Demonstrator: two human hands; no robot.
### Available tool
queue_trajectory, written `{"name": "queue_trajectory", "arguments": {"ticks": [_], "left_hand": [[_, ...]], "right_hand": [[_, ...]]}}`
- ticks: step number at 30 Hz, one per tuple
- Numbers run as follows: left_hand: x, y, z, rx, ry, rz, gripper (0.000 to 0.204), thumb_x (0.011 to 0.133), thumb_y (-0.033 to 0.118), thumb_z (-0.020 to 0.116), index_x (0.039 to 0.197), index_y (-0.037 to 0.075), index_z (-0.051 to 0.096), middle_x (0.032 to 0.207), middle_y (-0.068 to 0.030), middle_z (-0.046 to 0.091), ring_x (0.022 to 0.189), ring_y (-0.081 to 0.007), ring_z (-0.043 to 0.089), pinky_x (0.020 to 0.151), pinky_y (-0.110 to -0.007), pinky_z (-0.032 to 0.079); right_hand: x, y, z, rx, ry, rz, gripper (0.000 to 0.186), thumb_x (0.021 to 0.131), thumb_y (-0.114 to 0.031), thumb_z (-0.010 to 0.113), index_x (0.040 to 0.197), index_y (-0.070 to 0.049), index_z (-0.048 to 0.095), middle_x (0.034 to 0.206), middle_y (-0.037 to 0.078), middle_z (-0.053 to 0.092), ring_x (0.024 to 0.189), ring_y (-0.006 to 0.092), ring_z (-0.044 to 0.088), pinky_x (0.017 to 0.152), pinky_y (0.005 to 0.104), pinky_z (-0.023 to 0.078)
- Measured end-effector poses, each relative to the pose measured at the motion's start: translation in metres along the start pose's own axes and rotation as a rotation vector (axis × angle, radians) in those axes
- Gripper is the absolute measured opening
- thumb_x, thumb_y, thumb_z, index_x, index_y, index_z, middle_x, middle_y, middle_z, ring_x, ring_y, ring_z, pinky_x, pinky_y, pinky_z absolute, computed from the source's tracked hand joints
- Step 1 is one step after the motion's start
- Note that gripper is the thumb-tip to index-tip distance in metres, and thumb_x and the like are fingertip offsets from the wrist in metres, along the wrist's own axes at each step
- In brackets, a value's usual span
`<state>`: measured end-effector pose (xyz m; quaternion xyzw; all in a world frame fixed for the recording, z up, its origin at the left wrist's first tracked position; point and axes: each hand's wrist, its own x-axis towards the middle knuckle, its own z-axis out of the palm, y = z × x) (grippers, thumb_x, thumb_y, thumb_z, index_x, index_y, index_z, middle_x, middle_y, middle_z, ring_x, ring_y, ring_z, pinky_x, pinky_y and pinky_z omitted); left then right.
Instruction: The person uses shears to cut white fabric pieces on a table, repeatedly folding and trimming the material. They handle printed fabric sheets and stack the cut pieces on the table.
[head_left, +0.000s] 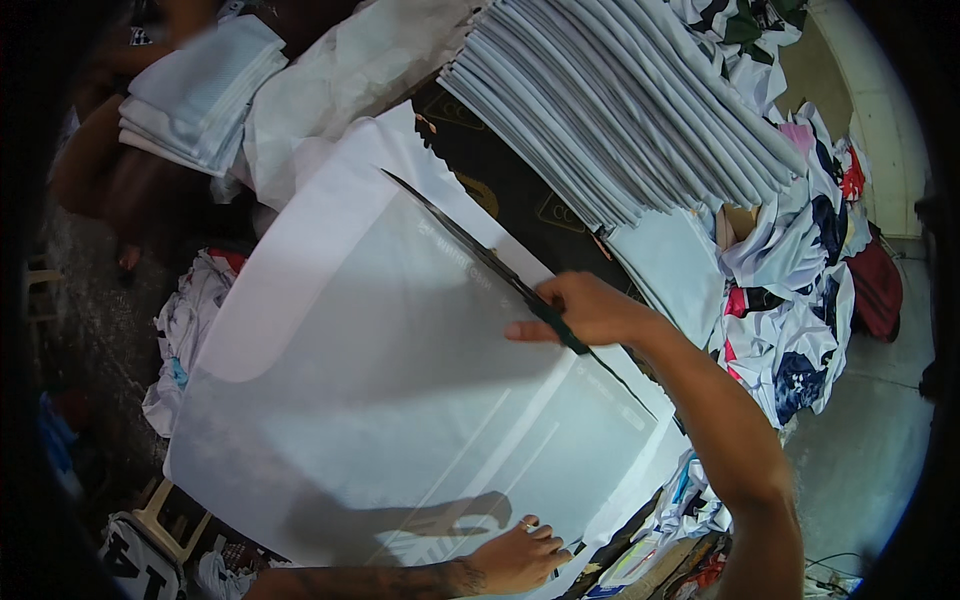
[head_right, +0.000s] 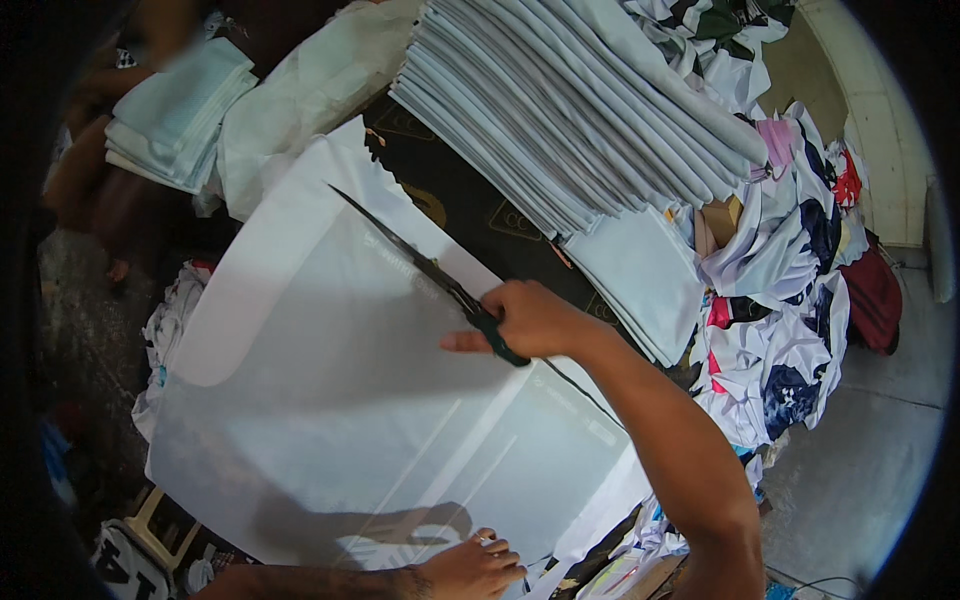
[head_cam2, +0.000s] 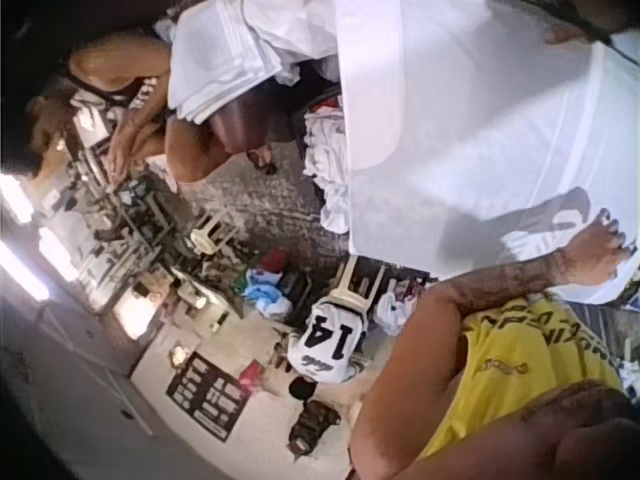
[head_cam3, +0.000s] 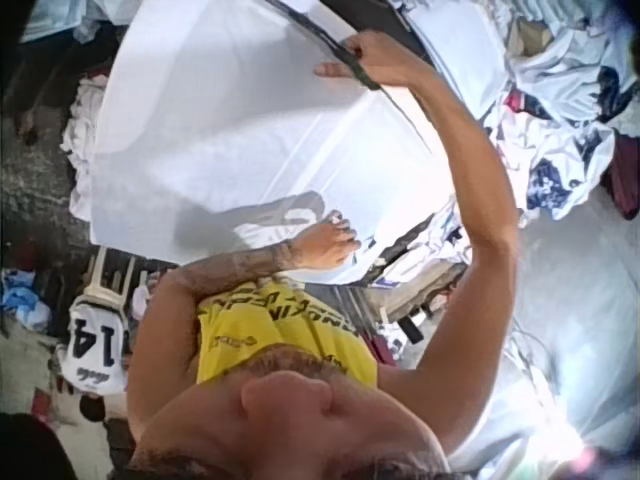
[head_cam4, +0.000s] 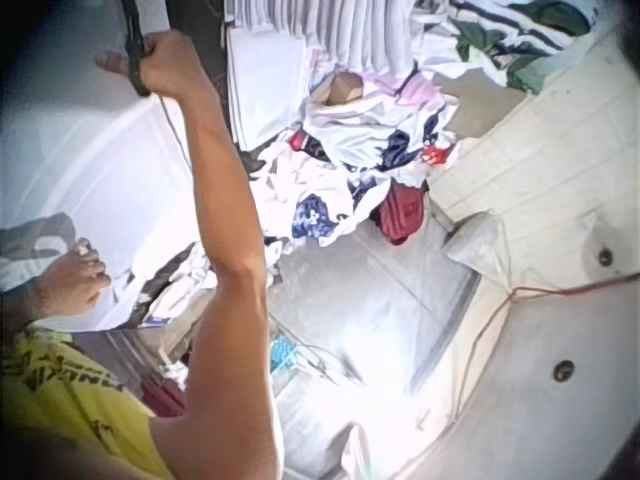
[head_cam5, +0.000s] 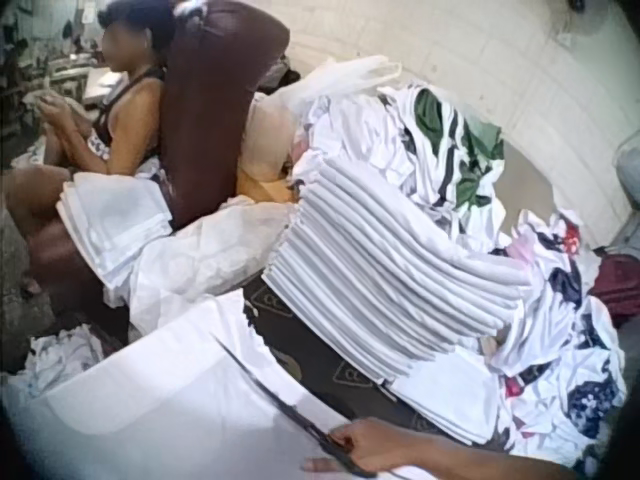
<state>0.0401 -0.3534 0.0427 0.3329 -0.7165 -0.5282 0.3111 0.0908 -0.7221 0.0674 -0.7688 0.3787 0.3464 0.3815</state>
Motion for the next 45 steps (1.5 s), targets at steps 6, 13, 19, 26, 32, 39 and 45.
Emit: {"name": "queue_trajectory", "arguments": {"ticks": [6,13,19,26,32,39,45], "left_hand": [[0.003,0.007,0.070,0.193,-0.135,0.020,0.035,0.105,0.018,0.057,0.137,0.005,0.063,0.134,-0.0142,0.063,0.137,-0.0296,0.054,0.117,-0.054,0.039],[0.054,-0.041,0.111,0.648,-0.250,0.014,0.111,0.082,0.074,0.072,0.168,0.015,0.035,0.178,-0.0096,0.023,0.166,-0.0308,0.010,0.134,-0.063,0.000],[0.217,-0.011,0.132,0.704,0.160,0.125,0.073,0.094,0.052,0.062,0.154,0.011,0.057,0.169,-0.0150,0.042,0.161,-0.0382,0.028,0.130,-0.066,0.014],[-0.104,-0.033,0.105,0.953,1.100,-0.584,0.106,0.089,0.042,0.081,0.171,0.006,0.024,0.172,-0.0244,0.027,0.162,-0.0434,0.016,0.130,-0.066,0.012],[-0.297,-0.030,0.156,-1.280,1.300,-0.631,0.091,0.096,0.047,0.080,0.164,0.007,0.034,0.169,-0.0209,0.038,0.156,-0.0388,0.034,0.127,-0.062,0.022],[-0.283,0.015,0.184,-1.136,1.209,-0.830,0.026,0.097,0.025,0.084,0.105,0.007,0.066,0.093,0.0013,0.062,0.076,-0.0100,0.059,0.064,-0.030,0.048],[-0.281,0.032,0.171,-1.008,1.111,-0.851,0.024,0.098,0.025,0.082,0.097,0.006,0.066,0.090,0.0008,0.062,0.080,-0.0094,0.062,0.070,-0.027,0.053]], "right_hand": [[-0.033,-0.018,0.000,0.005,0.146,-0.029,0.079,0.075,-0.080,0.083,0.073,-0.003,0.066,0.065,0.006,0.059,0.067,0.0234,0.060,0.067,0.0386,0.047],[-0.263,0.082,0.148,0.157,0.709,-0.013,0.054,0.084,-0.042,0.092,0.070,-0.001,0.059,0.057,0.008,0.043,0.056,0.0157,0.040,0.054,0.0388,0.036],[-0.420,0.136,0.400,1.072,0.930,0.278,0.036,0.088,-0.024,0.090,0.080,-0.005,0.061,0.062,0.001,0.061,0.047,0.0121,0.059,0.046,0.0282,0.044],[-0.509,0.149,0.627,1.109,0.454,0.405,0.049,0.088,-0.032,0.090,0.108,0.006,0.068,0.082,0.009,0.070,0.068,0.0170,0.067,0.060,0.0332,0.052],[-0.470,0.119,0.674,0.847,0.049,0.162,0.050,0.096,-0.044,0.082,0.109,0.002,0.070,0.097,0.014,0.073,0.095,0.0272,0.072,0.080,0.0407,0.055],[-0.354,-0.007,0.657,0.765,-0.153,-0.022,0.117,0.087,-0.085,0.064,0.159,0.004,0.042,0.157,0.034,0.051,0.148,0.0441,0.049,0.120,0.0467,0.040],[-0.319,-0.068,0.660,0.880,0.010,0.019,0.089,0.091,-0.079,0.067,0.127,0.003,0.067,0.103,0.020,0.072,0.099,0.0273,0.072,0.085,0.0367,0.055]]}}
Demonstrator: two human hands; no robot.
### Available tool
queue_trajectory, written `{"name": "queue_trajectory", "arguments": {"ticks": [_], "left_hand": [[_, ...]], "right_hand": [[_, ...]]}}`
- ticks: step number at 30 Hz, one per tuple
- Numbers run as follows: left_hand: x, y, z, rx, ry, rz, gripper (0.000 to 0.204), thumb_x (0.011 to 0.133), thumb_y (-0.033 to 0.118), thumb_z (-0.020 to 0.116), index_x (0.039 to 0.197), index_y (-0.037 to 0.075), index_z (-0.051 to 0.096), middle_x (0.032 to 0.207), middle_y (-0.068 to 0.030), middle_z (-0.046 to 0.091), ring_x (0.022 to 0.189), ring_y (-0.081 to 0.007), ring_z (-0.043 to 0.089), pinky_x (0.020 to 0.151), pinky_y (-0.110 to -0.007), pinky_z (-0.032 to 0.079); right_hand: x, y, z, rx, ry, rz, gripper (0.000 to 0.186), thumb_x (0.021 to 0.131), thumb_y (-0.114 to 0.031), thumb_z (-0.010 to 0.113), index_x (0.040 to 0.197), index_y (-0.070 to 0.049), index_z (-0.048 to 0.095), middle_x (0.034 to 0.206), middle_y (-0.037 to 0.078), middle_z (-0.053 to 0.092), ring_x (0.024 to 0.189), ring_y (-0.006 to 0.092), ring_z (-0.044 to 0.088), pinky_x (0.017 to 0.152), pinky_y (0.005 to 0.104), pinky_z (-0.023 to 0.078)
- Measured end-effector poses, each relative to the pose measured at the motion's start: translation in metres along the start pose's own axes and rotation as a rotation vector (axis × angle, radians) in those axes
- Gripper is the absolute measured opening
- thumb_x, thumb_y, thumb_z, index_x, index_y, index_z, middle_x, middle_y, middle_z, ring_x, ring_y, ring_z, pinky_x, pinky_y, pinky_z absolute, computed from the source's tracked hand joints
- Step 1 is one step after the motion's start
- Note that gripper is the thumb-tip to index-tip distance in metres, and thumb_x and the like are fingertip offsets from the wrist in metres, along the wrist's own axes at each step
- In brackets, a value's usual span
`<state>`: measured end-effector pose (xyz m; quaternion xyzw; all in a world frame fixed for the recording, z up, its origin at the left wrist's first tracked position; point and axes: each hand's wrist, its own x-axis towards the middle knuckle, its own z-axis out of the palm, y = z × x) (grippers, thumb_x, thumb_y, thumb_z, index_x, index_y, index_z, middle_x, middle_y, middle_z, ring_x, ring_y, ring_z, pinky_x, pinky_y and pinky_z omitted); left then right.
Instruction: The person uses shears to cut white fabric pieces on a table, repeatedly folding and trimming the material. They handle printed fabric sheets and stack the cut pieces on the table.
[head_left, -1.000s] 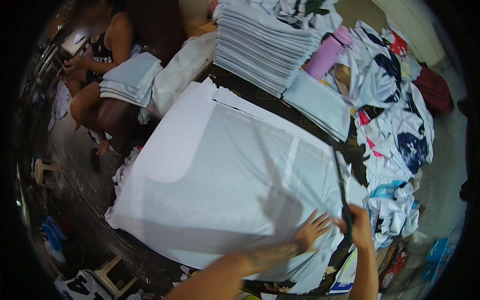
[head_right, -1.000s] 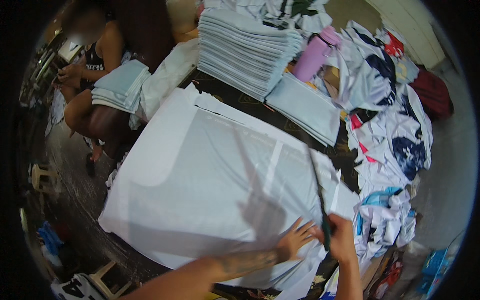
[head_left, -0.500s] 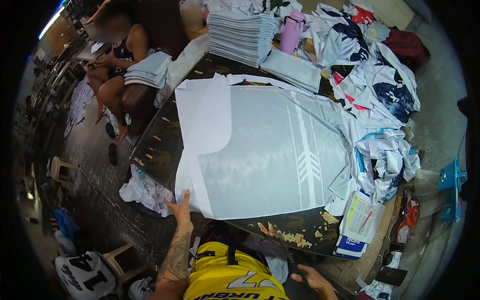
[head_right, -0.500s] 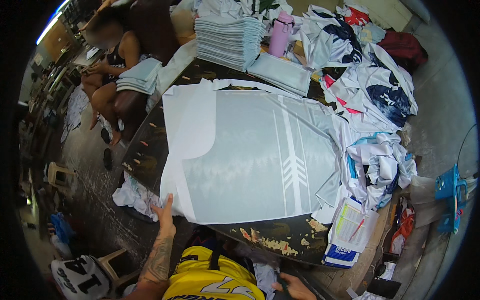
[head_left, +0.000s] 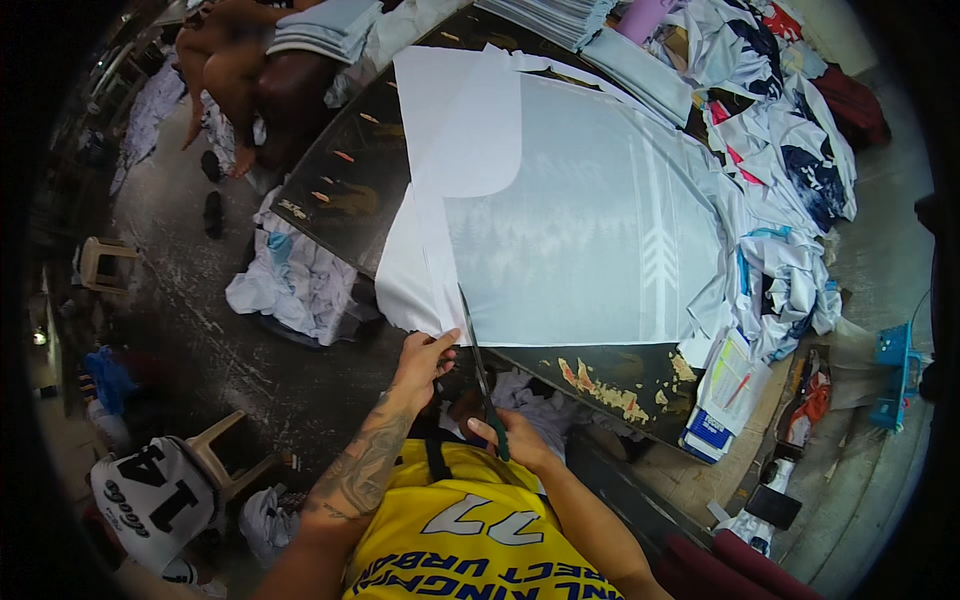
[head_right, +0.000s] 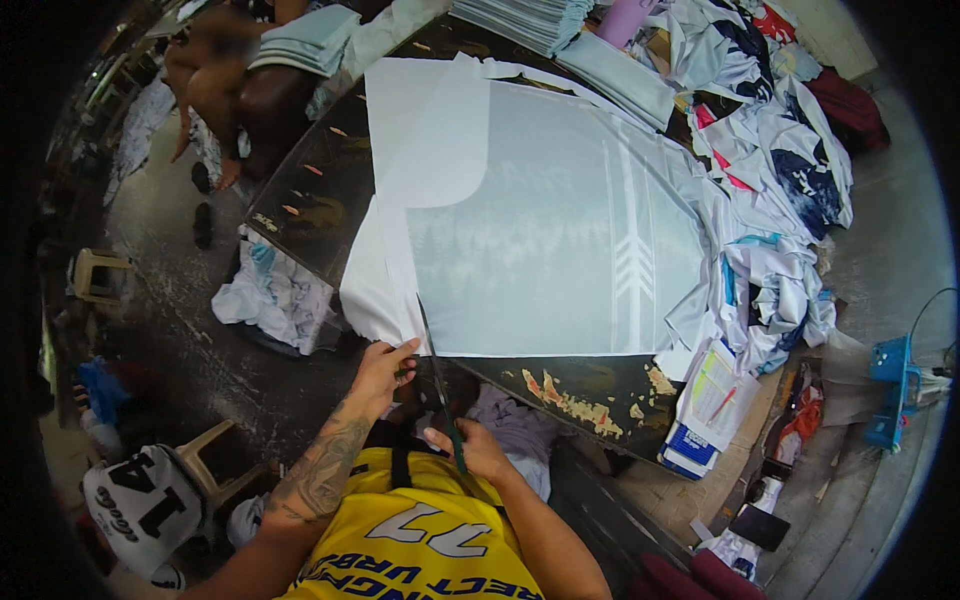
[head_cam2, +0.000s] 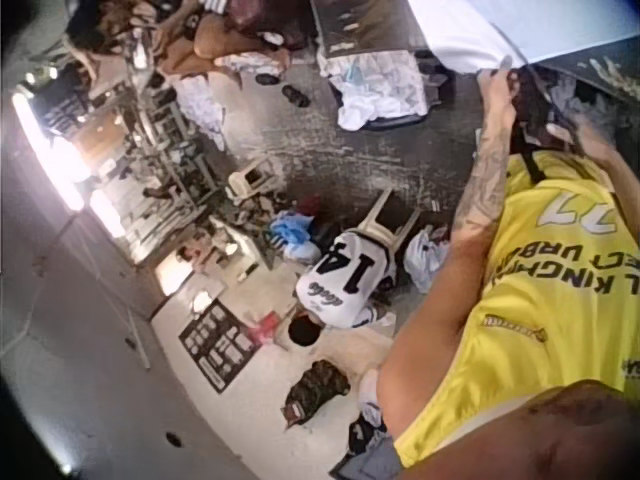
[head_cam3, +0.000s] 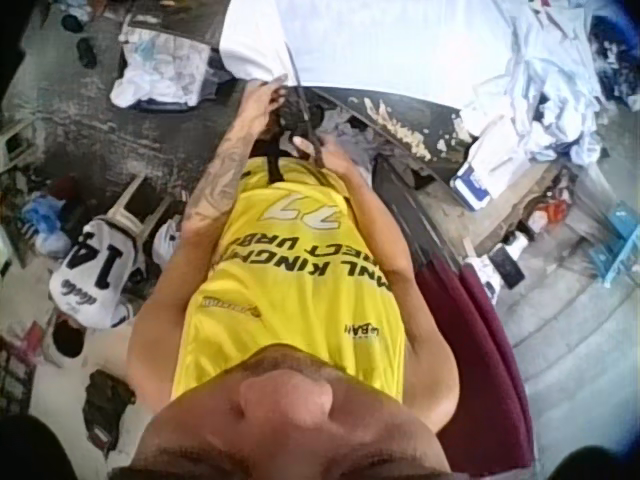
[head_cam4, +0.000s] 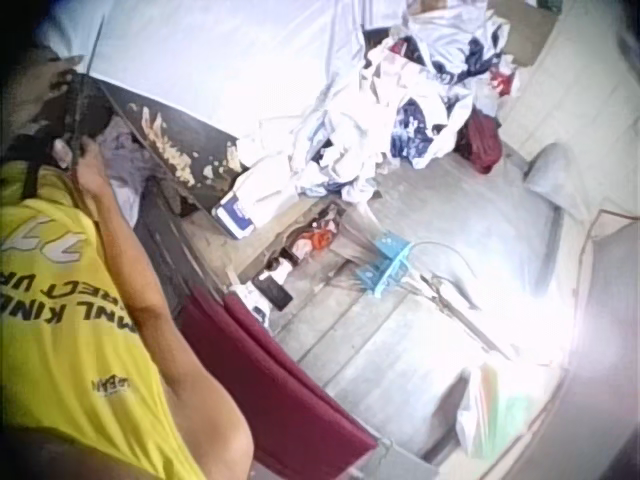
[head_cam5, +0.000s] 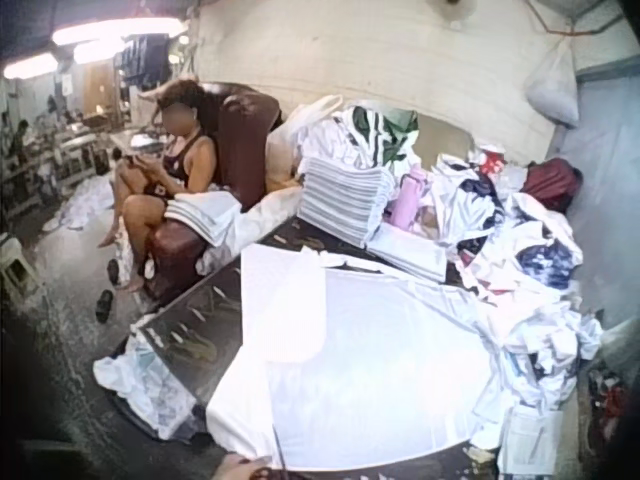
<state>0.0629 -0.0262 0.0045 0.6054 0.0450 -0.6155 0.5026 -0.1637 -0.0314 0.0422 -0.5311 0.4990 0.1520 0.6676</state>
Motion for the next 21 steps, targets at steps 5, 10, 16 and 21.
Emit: {"name": "queue_trajectory", "arguments": {"ticks": [5,10,16,21], "left_hand": [[0.008,-0.004,-0.002,0.079,0.004,0.023,0.028,0.096,0.025,0.084,0.099,0.007,0.063,0.095,-0.0027,0.064,0.087,-0.0139,0.064,0.078,-0.034,0.055],[0.012,-0.001,-0.009,0.066,-0.076,0.010,0.023,0.097,0.018,0.082,0.101,0.003,0.065,0.094,-0.0046,0.066,0.082,-0.0136,0.064,0.071,-0.030,0.054],[0.024,-0.001,-0.011,0.189,-0.033,-0.050,0.022,0.101,0.018,0.077,0.101,-0.001,0.064,0.094,-0.0060,0.067,0.083,-0.0151,0.067,0.071,-0.032,0.057],[0.009,0.027,-0.018,0.189,-0.231,-0.073,0.032,0.103,0.031,0.075,0.106,0.000,0.067,0.090,-0.0051,0.067,0.074,-0.0125,0.062,0.072,-0.027,0.052]], "right_hand": [[-0.001,-0.030,-0.009,0.240,0.028,0.002,0.065,0.092,-0.067,0.077,0.094,-0.001,0.074,0.072,0.004,0.065,0.066,0.0122,0.063,0.062,0.0281,0.049],[0.026,-0.083,-0.021,0.206,0.045,0.103,0.068,0.090,-0.070,0.078,0.083,-0.004,0.065,0.066,0.002,0.058,0.059,0.0143,0.061,0.058,0.0290,0.049],[0.050,-0.117,-0.048,0.214,0.068,0.013,0.077,0.086,-0.077,0.076,0.087,-0.001,0.070,0.067,0.003,0.060,0.059,0.0143,0.063,0.058,0.0284,0.052],[0.072,-0.142,-0.058,0.141,0.068,0.030,0.068,0.090,-0.071,0.077,0.078,-0.004,0.067,0.062,0.005,0.062,0.057,0.0164,0.063,0.056,0.0303,0.049]]}}
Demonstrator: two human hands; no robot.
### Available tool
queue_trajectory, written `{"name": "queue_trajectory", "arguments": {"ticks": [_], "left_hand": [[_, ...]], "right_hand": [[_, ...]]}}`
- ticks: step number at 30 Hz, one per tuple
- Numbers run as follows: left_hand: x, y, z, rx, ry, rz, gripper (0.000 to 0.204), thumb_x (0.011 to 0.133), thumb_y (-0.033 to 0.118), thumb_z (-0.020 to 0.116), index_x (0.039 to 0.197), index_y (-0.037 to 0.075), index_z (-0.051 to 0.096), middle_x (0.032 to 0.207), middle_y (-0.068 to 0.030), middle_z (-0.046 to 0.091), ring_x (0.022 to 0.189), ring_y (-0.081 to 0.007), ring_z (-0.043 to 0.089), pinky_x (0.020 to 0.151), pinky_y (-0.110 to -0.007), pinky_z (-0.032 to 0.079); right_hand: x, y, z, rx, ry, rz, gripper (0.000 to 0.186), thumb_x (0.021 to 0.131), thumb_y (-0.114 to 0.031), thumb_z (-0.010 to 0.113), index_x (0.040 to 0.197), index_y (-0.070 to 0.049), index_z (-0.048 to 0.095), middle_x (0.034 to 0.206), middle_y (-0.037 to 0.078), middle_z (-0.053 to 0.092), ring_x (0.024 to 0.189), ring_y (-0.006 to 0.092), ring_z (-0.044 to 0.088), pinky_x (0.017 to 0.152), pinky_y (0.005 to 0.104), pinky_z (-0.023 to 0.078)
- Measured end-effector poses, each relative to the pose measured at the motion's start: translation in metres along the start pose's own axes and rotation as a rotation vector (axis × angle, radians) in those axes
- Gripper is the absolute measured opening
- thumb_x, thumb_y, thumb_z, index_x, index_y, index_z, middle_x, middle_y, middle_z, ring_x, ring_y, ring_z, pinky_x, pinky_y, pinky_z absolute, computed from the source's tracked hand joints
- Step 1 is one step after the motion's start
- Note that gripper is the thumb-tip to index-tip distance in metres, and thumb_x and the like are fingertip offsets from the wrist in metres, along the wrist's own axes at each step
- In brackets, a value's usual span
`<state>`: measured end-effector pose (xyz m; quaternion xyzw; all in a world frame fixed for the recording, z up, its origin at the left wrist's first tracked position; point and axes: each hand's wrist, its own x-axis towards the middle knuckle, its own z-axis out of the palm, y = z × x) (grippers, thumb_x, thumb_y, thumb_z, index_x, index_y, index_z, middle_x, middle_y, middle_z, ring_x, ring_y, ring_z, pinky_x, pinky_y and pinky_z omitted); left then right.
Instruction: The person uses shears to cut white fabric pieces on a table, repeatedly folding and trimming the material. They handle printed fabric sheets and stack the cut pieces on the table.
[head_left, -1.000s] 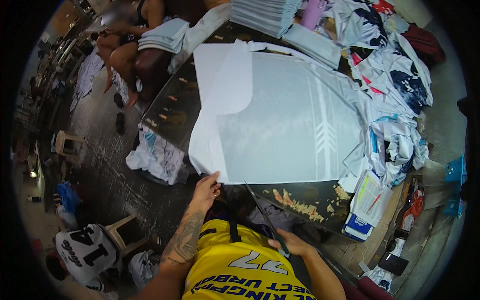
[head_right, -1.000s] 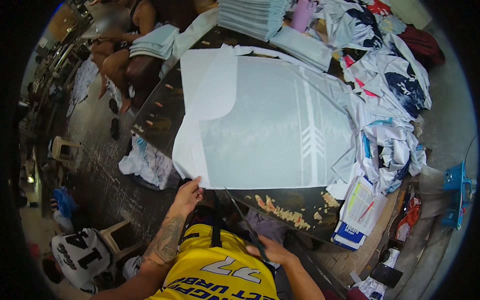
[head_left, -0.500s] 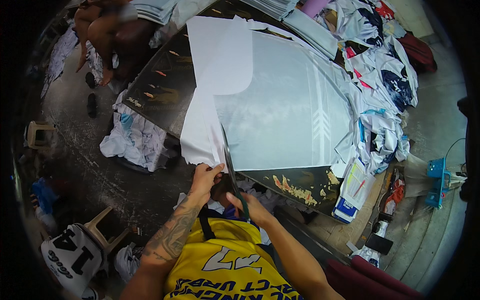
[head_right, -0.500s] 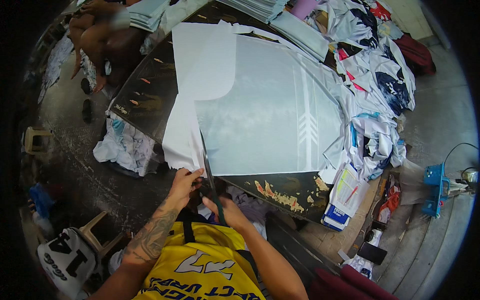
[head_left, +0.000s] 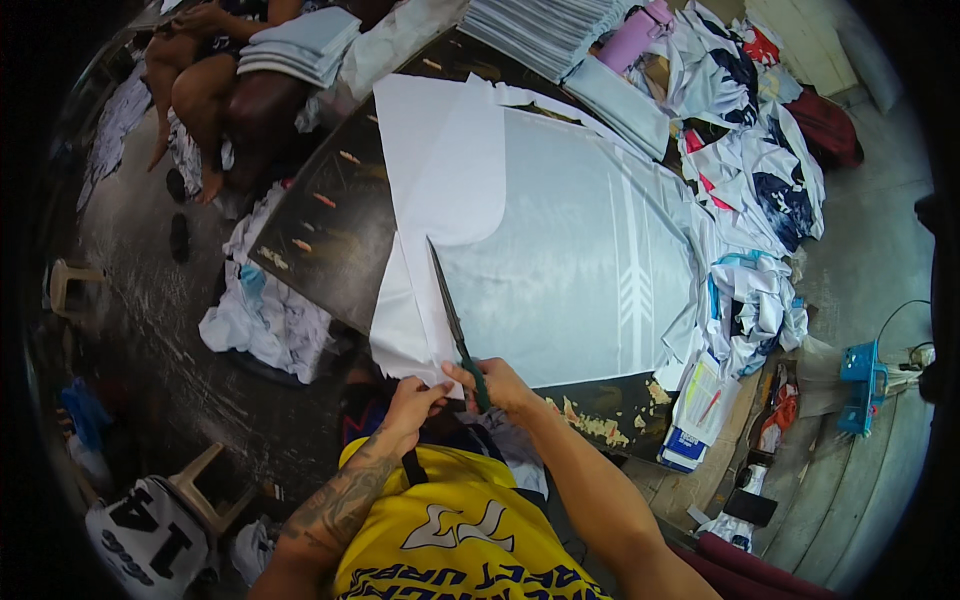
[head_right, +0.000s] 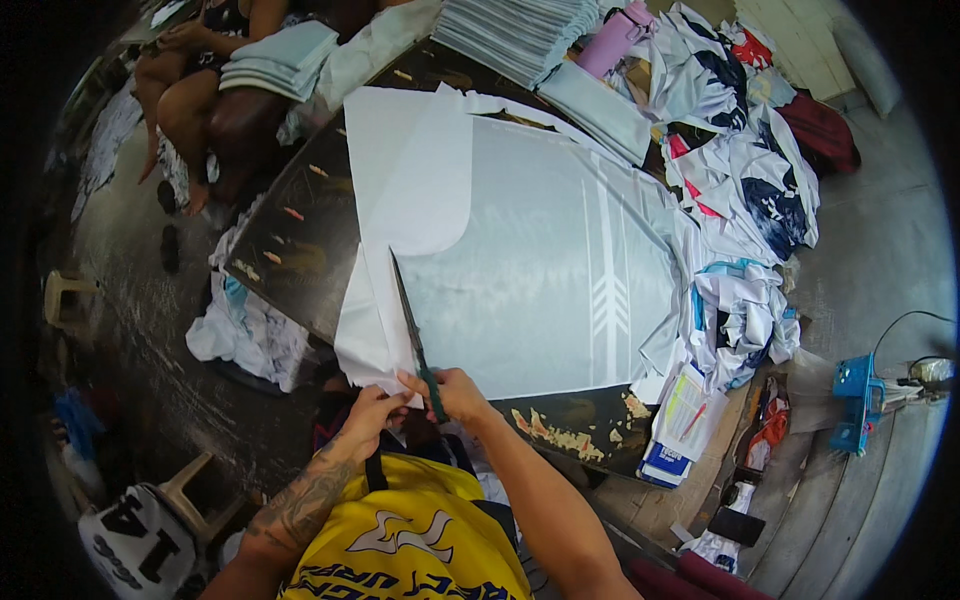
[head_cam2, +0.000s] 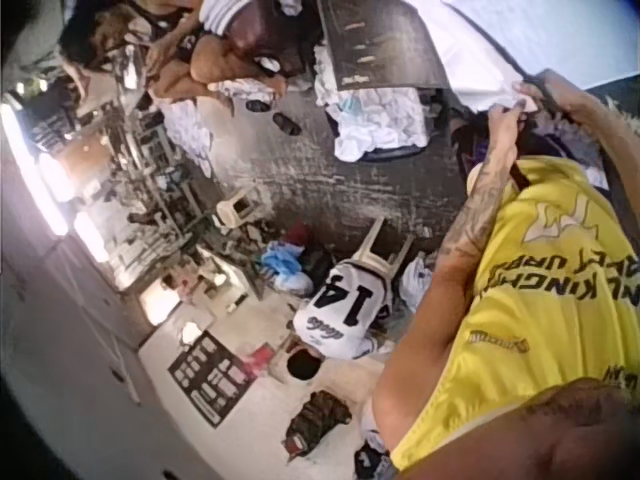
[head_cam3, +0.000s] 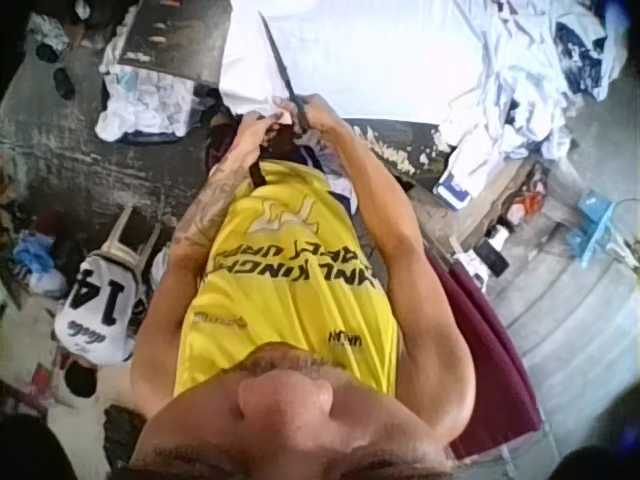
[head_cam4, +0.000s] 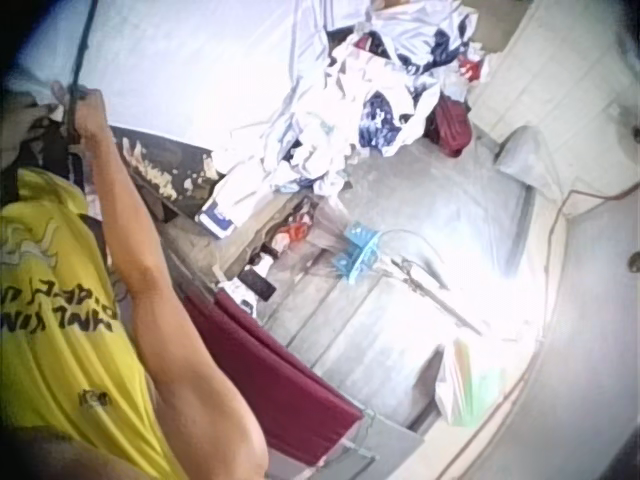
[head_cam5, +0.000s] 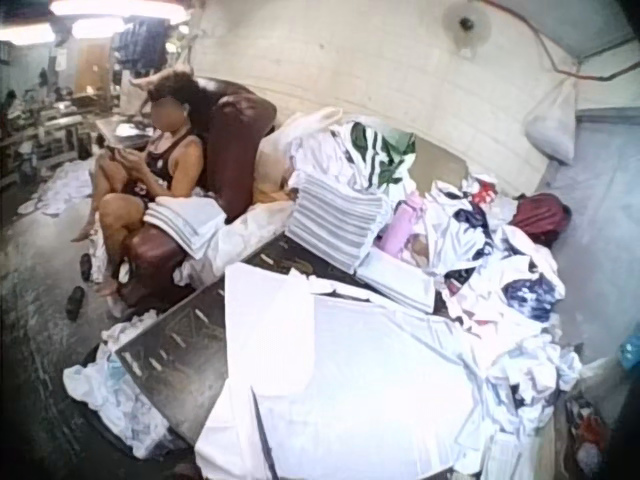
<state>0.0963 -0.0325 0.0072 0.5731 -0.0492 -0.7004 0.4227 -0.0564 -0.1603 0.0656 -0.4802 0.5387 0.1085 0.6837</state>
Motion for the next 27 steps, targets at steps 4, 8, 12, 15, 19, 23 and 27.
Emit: {"name": "queue_trajectory", "arguments": {"ticks": [4,8,12,15,19,23,27], "left_hand": [[-0.048,0.106,-0.053,-1.027,-0.305,0.145,0.050,0.107,0.046,0.063,0.128,0.001,0.062,0.101,-0.0056,0.066,0.073,-0.0121,0.061,0.073,-0.028,0.052],[-0.004,0.244,-0.104,-0.396,-0.217,0.629,0.035,0.108,0.034,0.064,0.127,0.005,0.064,0.104,-0.0047,0.064,0.071,-0.0123,0.058,0.064,-0.029,0.048],[0.125,0.281,-0.077,1.062,0.199,1.227,0.024,0.098,0.019,0.070,0.116,0.005,0.067,0.111,-0.0055,0.064,0.100,-0.0209,0.063,0.091,-0.041,0.049],[0.176,0.274,-0.076,1.443,0.114,1.405,0.032,0.092,0.022,0.071,0.118,0.007,0.064,0.123,-0.0072,0.060,0.121,-0.0274,0.056,0.108,-0.048,0.038],[0.191,0.263,-0.082,1.546,0.067,1.379,0.048,0.088,0.032,0.075,0.127,0.009,0.058,0.133,-0.0111,0.057,0.131,-0.0321,0.050,0.111,-0.049,0.034],[0.188,0.266,-0.081,1.632,0.061,1.360,0.055,0.083,0.034,0.077,0.128,0.008,0.057,0.135,-0.0126,0.056,0.132,-0.0333,0.050,0.112,-0.050,0.032],[0.190,0.268,-0.075,1.641,0.078,1.377,0.057,0.080,0.036,0.077,0.126,0.009,0.058,0.133,-0.0118,0.056,0.130,-0.0328,0.050,0.111,-0.051,0.032]], "right_hand": [[-0.017,-0.018,0.004,0.004,0.056,0.067,0.071,0.088,-0.074,0.076,0.074,-0.004,0.067,0.062,0.007,0.064,0.055,0.0181,0.064,0.054,0.0318,0.047],[-0.061,-0.004,0.054,0.131,0.083,0.135,0.071,0.089,-0.074,0.075,0.080,-0.004,0.068,0.067,0.006,0.064,0.061,0.0159,0.066,0.059,0.0307,0.051],[-0.037,-0.005,0.171,0.663,0.233,0.022,0.058,0.106,-0.061,0.061,0.081,-0.009,0.062,0.066,0.003,0.060,0.060,0.0152,0.060,0.060,0.0298,0.047],[0.044,-0.059,0.244,1.099,0.255,-0.113,0.064,0.104,-0.075,0.051,0.100,-0.011,0.059,0.085,0.005,0.060,0.084,0.0210,0.065,0.082,0.0365,0.051],[0.139,-0.163,0.271,1.485,0.496,-0.303,0.054,0.106,-0.066,0.058,0.094,-0.012,0.058,0.085,0.002,0.056,0.085,0.0180,0.063,0.081,0.0334,0.049],[0.160,-0.212,0.246,1.622,0.609,-0.315,0.050,0.106,-0.058,0.064,0.091,-0.011,0.058,0.084,0.002,0.058,0.081,0.0128,0.062,0.077,0.0313,0.049],[0.134,-0.198,0.233,1.590,0.502,-0.163,0.049,0.102,-0.056,0.072,0.084,-0.012,0.058,0.075,0.001,0.057,0.069,0.0130,0.061,0.067,0.0294,0.050]]}}
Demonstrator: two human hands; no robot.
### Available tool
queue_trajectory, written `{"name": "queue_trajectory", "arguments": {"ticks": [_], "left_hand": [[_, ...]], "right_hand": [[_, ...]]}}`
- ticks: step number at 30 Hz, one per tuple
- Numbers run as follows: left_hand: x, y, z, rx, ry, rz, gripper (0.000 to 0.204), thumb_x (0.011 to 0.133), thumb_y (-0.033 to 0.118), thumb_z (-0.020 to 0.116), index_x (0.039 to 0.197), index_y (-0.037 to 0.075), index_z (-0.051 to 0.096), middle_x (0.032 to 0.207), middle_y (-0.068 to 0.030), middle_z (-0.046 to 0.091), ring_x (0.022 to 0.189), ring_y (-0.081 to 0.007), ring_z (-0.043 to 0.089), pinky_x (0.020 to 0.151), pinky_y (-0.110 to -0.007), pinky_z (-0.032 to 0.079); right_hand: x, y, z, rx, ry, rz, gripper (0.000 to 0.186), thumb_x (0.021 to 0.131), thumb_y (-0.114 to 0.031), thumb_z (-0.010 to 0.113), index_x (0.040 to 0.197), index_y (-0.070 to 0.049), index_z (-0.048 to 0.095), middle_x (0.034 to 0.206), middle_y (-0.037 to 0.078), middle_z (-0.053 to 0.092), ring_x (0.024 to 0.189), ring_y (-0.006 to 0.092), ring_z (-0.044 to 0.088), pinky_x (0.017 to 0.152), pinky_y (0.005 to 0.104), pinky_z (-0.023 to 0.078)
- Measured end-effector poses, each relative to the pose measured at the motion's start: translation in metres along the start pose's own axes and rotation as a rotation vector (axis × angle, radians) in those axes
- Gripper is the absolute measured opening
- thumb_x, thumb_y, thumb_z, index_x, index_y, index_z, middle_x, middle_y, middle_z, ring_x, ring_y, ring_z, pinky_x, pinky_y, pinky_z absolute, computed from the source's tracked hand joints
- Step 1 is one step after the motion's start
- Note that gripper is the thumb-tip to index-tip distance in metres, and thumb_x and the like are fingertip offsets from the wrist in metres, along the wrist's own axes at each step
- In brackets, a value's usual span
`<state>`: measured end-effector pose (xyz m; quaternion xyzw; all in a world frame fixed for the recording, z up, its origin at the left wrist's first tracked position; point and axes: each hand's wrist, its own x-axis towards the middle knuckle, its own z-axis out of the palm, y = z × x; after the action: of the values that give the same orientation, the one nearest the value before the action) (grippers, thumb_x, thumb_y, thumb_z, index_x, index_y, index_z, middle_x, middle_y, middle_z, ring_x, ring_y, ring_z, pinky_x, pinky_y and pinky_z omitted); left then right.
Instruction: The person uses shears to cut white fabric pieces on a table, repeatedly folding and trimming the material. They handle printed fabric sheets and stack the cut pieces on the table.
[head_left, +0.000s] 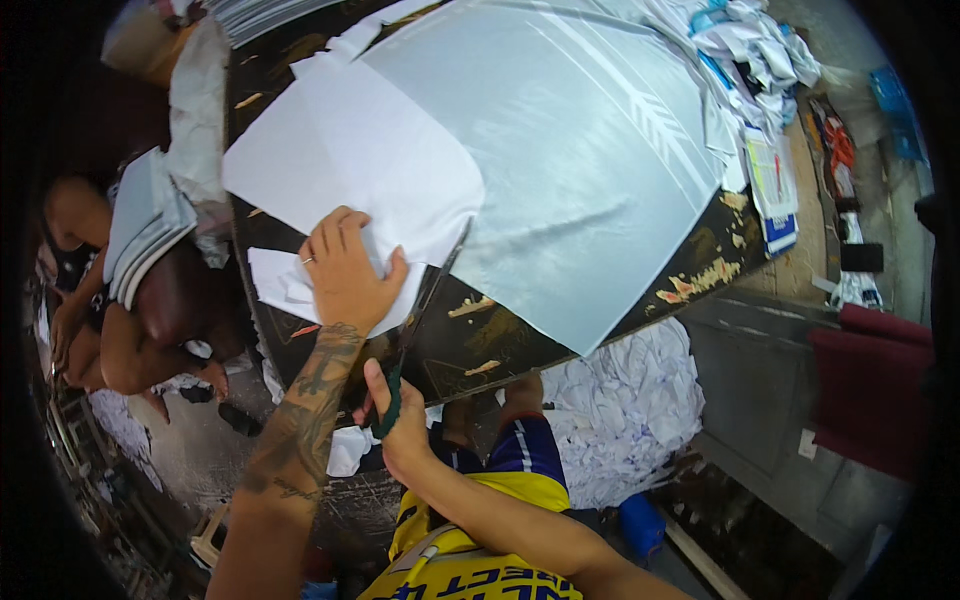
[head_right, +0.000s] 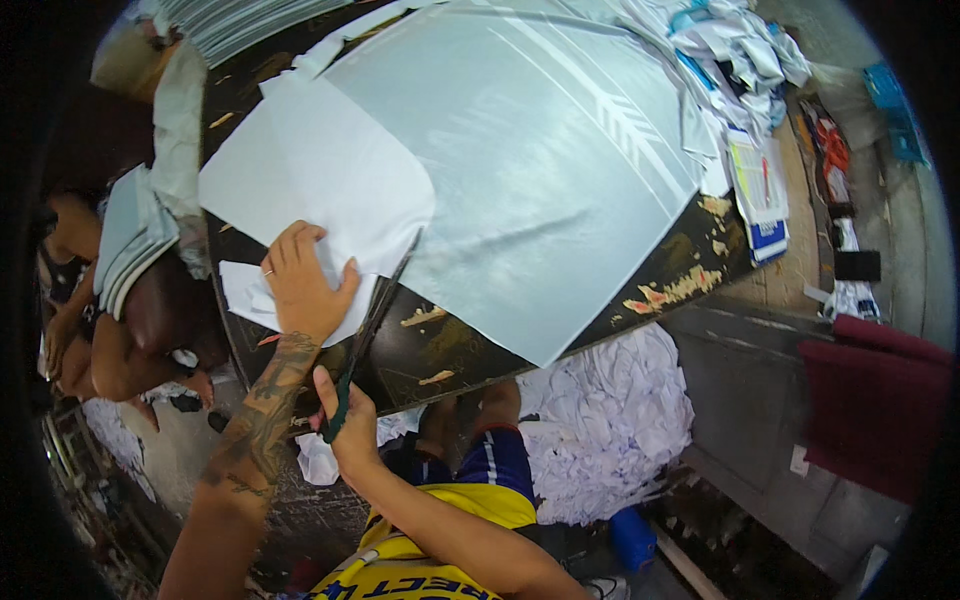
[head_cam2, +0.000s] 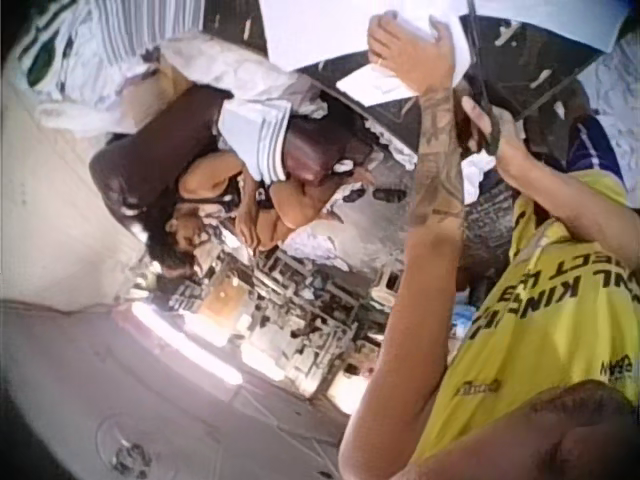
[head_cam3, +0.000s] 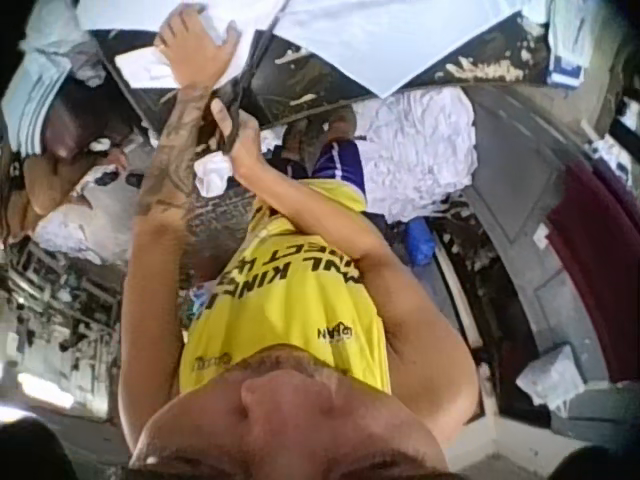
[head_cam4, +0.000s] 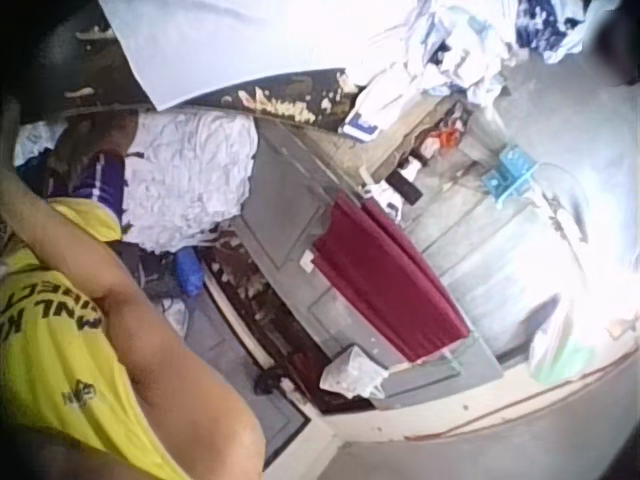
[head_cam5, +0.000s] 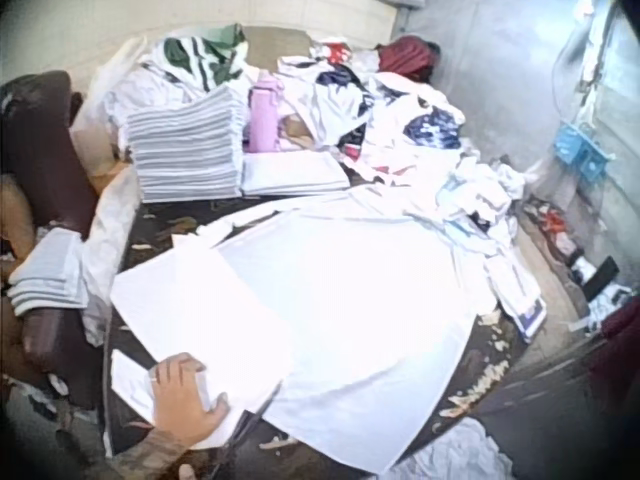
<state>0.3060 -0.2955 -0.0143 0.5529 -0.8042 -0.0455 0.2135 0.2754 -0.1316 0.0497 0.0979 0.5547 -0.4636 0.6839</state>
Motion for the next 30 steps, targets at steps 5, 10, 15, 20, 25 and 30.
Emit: {"name": "queue_trajectory", "arguments": {"ticks": [5,10,15,20,25,30], "left_hand": [[-0.001,0.001,-0.001,0.011,-0.022,-0.002,0.058,0.080,0.035,0.077,0.127,0.007,0.057,0.134,-0.0125,0.055,0.131,-0.0331,0.049,0.112,-0.050,0.032],[0.001,0.003,-0.003,-0.001,-0.049,-0.022,0.058,0.081,0.034,0.077,0.127,0.006,0.056,0.135,-0.0123,0.054,0.132,-0.0333,0.048,0.113,-0.050,0.031],[0.003,0.004,-0.005,0.001,-0.037,-0.018,0.059,0.080,0.033,0.077,0.127,0.006,0.056,0.134,-0.0126,0.054,0.132,-0.0340,0.049,0.112,-0.050,0.031],[0.003,0.005,-0.006,0.011,-0.076,-0.029,0.060,0.079,0.033,0.077,0.128,0.006,0.055,0.134,-0.0144,0.054,0.130,-0.0352,0.049,0.113,-0.051,0.032],[0.004,0.008,-0.008,0.022,-0.114,-0.065,0.062,0.078,0.033,0.076,0.128,0.005,0.053,0.133,-0.0155,0.053,0.129,-0.0367,0.049,0.113,-0.053,0.032],[0.005,0.008,-0.009,0.013,-0.135,-0.096,0.065,0.075,0.034,0.075,0.129,0.004,0.053,0.133,-0.0161,0.053,0.128,-0.0368,0.049,0.112,-0.055,0.032]], "right_hand": [[-0.007,-0.018,-0.039,-0.144,0.019,-0.096,0.050,0.097,-0.056,0.079,0.079,-0.012,0.062,0.065,-0.003,0.055,0.057,0.0088,0.058,0.056,0.0254,0.046],[-0.002,-0.046,-0.067,-0.337,0.057,0.046,0.054,0.094,-0.060,0.080,0.076,-0.013,0.060,0.064,-0.001,0.057,0.057,0.0091,0.059,0.056,0.0248,0.047],[0.003,-0.081,-0.097,-0.531,0.020,0.053,0.053,0.093,-0.059,0.082,0.078,-0.012,0.062,0.064,-0.002,0.058,0.057,0.0082,0.060,0.056,0.0229,0.047],[0.004,-0.129,-0.128,-0.762,-0.009,0.106,0.062,0.088,-0.066,0.082,0.075,-0.008,0.065,0.065,0.000,0.058,0.059,0.0102,0.060,0.059,0.0268,0.050],[0.007,-0.192,-0.148,-0.883,-0.095,0.141,0.061,0.089,-0.064,0.082,0.080,-0.005,0.069,0.070,0.000,0.060,0.060,0.0099,0.057,0.059,0.0277,0.048],[0.035,-0.256,-0.151,-1.155,-0.166,0.168,0.064,0.089,-0.066,0.081,0.083,-0.002,0.072,0.067,0.003,0.061,0.065,0.0141,0.059,0.063,0.0311,0.049]]}}
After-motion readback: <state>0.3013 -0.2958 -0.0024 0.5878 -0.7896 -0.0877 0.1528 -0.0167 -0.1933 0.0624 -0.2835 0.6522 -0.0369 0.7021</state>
